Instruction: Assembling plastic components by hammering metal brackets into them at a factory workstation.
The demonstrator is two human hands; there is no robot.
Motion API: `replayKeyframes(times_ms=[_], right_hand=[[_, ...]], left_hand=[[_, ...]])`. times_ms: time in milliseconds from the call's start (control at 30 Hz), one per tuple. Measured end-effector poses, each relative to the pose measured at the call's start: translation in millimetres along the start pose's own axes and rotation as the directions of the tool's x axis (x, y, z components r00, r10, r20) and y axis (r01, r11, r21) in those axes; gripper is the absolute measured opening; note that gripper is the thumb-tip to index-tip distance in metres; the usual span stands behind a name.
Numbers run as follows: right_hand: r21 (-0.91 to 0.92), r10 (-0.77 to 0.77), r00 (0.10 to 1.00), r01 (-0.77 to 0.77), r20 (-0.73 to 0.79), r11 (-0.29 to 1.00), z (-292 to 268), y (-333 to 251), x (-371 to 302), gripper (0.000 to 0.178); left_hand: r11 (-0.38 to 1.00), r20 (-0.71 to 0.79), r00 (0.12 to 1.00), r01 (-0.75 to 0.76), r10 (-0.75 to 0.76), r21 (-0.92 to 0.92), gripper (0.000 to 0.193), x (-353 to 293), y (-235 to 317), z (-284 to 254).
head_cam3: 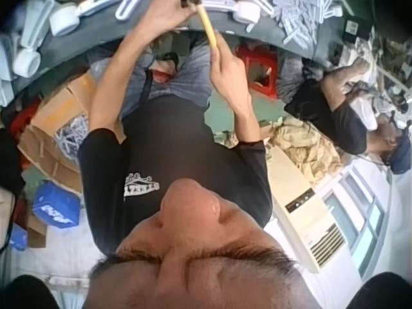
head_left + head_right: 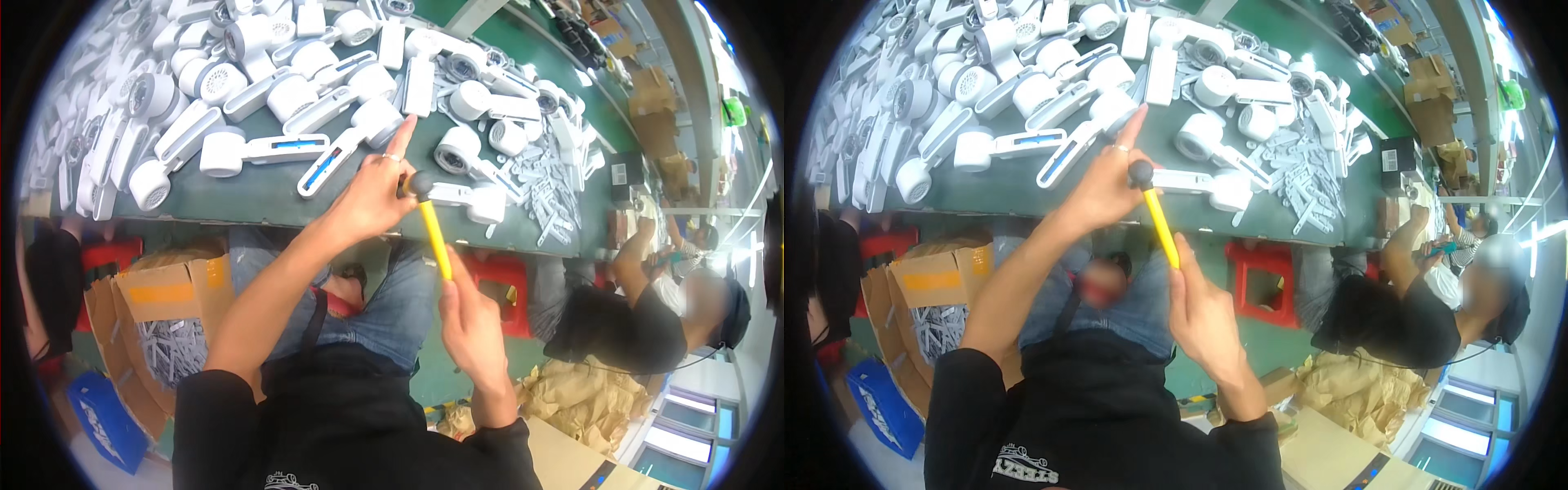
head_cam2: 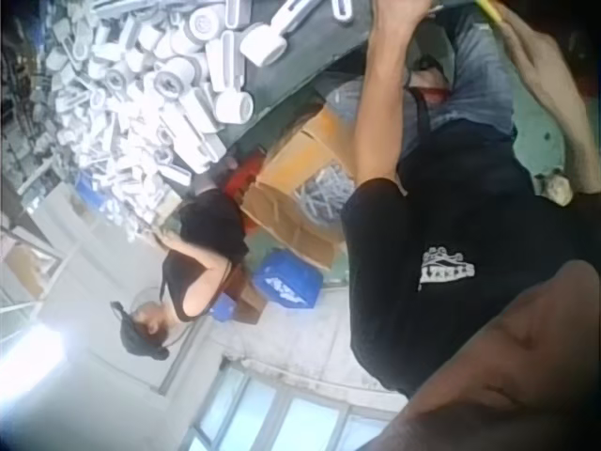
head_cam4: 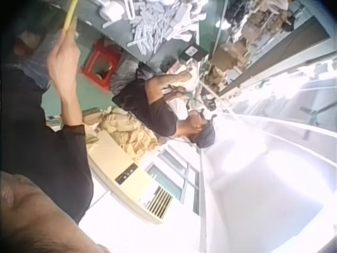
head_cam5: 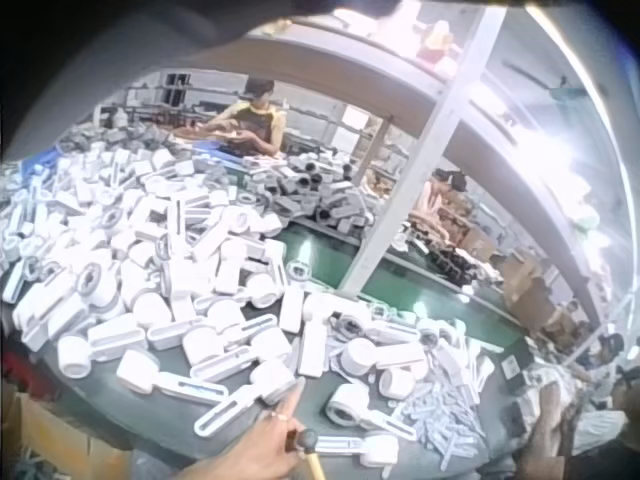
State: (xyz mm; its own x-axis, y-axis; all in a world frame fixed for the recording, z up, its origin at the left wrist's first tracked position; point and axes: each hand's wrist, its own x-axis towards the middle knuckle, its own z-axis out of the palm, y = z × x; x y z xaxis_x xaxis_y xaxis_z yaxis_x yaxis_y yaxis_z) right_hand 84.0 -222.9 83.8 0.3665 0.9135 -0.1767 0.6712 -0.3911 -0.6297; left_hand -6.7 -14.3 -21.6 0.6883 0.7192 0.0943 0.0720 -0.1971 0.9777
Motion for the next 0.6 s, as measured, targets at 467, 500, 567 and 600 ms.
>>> replayKeyframes(times_ms=[467,500,567,600], right_hand=[[0.365,0.259,0.947,-0.177,-0.188,0.914,-5.1,19.1,-27.2,0.053],[0.331,0.229,0.953,-0.154,-0.199,0.931,-4.2,19.3,-28.7,0.054],[0.319,0.167,0.959,-0.089,-0.227,0.944,-13.6,13.3,-39.3,0.056],[0.333,0.154,0.954,-0.063,-0.256,0.941,-15.1,9.4,-43.1,0.056]], left_hand=[[0.665,0.052,0.791,-0.545,0.609,0.511,0.03,-28.3,-7.3,7.6],[0.673,0.048,0.796,-0.54,0.603,0.506,0.03,-27.9,-8.1,7.3],[0.668,0.054,0.798,-0.537,0.6,0.515,0.029,-26.3,-1.9,6.7],[0.67,0.065,0.8,-0.541,0.596,0.508,0.029,-27.0,-2.0,7.8]])
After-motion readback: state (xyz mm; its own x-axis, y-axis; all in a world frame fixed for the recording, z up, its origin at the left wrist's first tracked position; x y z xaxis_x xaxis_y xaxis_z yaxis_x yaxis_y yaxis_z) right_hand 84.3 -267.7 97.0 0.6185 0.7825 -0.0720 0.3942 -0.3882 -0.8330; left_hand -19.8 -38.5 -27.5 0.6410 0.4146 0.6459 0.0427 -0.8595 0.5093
